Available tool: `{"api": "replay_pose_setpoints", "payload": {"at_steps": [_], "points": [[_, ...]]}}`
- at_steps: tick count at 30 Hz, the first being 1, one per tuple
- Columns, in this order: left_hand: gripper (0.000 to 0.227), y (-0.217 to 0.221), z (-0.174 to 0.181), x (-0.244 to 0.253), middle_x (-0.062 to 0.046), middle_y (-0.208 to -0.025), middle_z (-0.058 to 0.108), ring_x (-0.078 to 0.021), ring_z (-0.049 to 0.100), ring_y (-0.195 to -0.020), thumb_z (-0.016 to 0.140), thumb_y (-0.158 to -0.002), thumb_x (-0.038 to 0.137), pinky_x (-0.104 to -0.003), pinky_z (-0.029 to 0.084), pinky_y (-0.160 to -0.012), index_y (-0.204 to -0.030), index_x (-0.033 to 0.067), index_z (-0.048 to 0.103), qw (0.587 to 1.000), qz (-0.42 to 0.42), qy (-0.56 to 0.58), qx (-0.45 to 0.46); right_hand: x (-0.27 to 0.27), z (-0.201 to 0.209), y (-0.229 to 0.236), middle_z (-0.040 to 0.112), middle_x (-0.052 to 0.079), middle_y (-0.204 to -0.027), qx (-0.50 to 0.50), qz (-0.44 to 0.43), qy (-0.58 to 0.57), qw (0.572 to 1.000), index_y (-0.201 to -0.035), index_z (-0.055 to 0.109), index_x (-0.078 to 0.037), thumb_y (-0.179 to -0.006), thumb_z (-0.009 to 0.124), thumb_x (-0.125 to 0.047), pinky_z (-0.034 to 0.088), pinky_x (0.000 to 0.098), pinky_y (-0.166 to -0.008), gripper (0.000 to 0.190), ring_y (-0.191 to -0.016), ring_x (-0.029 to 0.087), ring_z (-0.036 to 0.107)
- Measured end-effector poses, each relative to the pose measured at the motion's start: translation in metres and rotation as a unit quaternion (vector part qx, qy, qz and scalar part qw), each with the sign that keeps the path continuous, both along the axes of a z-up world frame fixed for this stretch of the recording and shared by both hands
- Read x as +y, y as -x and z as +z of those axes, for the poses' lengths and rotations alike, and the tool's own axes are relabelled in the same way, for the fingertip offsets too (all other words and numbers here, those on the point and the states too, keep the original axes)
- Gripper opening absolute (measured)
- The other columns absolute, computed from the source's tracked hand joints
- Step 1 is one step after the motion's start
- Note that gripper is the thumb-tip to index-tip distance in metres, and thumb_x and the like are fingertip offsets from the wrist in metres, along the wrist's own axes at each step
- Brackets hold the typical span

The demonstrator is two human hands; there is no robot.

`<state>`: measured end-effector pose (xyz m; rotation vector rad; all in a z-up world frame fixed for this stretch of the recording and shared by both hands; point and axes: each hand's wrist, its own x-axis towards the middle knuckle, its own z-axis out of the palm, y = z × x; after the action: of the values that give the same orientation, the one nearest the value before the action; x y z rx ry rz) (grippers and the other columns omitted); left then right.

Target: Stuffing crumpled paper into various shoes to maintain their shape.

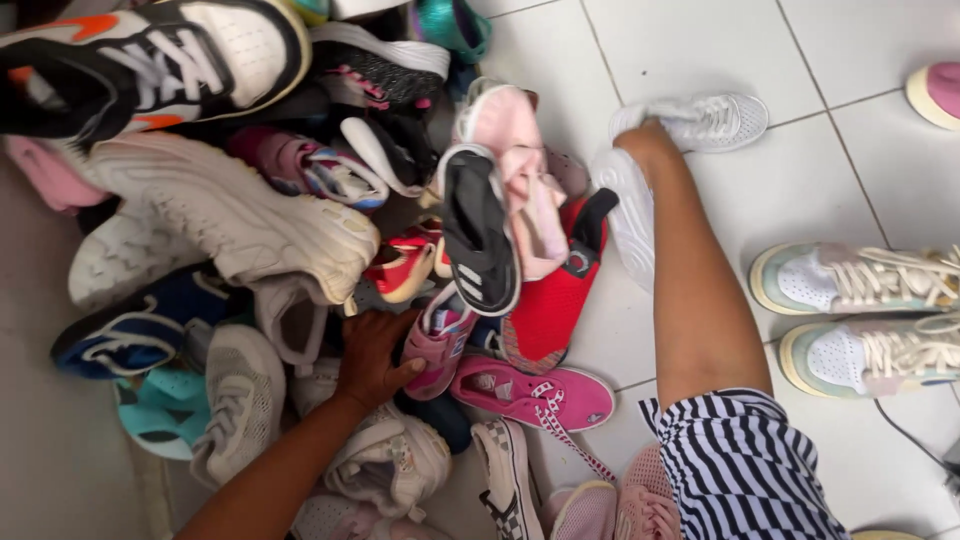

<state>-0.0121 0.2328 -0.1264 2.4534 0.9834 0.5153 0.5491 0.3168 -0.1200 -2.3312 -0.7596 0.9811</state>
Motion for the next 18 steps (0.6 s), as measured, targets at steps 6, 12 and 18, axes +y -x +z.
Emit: {"api": "replay_pose_setpoints", "payload": {"at_steps": [6, 12, 18], "points": [[0.083, 0.001, -0.009, -0.003, 0.000, -0.095, 0.060, -0.0231, 0.059, -0.101, 0.039, -0.079, 0.088, -0.046, 0.037, -0.095, -0.138, 0.0324, 0.059, 0.999, -0.025, -0.017, 0.019, -0.019, 0.032, 0.069, 0.058, 0.023, -0.143, -0.070, 0.103, -0.028, 0.992, -0.146, 0.057, -0.002, -0.090, 0.065, -0.017, 0.042, 0.0567, -0.112, 0.059, -0.137, 0.042, 0.050], [0.079, -0.001, 0.005, -0.003, -0.004, -0.094, 0.061, -0.0264, 0.060, -0.100, 0.044, -0.082, 0.083, -0.047, 0.038, -0.092, -0.138, 0.0299, 0.060, 1.000, -0.016, -0.016, 0.001, -0.058, 0.089, 0.147, 0.072, 0.023, -0.111, -0.242, 0.230, -0.040, 0.942, -0.133, 0.064, -0.014, -0.105, 0.056, -0.027, 0.053, 0.0599, -0.095, 0.032, -0.114, 0.043, 0.067], [0.072, -0.001, 0.011, -0.005, -0.003, -0.093, 0.062, -0.0265, 0.061, -0.103, 0.038, -0.089, 0.080, -0.049, 0.038, -0.096, -0.136, 0.0301, 0.059, 1.000, -0.008, -0.011, 0.016, -0.114, 0.117, 0.167, 0.057, 0.008, -0.077, -0.500, 0.240, -0.281, 0.783, -0.118, 0.061, -0.017, -0.110, 0.053, -0.023, 0.055, 0.0437, -0.055, 0.012, -0.063, 0.031, 0.067]]}}
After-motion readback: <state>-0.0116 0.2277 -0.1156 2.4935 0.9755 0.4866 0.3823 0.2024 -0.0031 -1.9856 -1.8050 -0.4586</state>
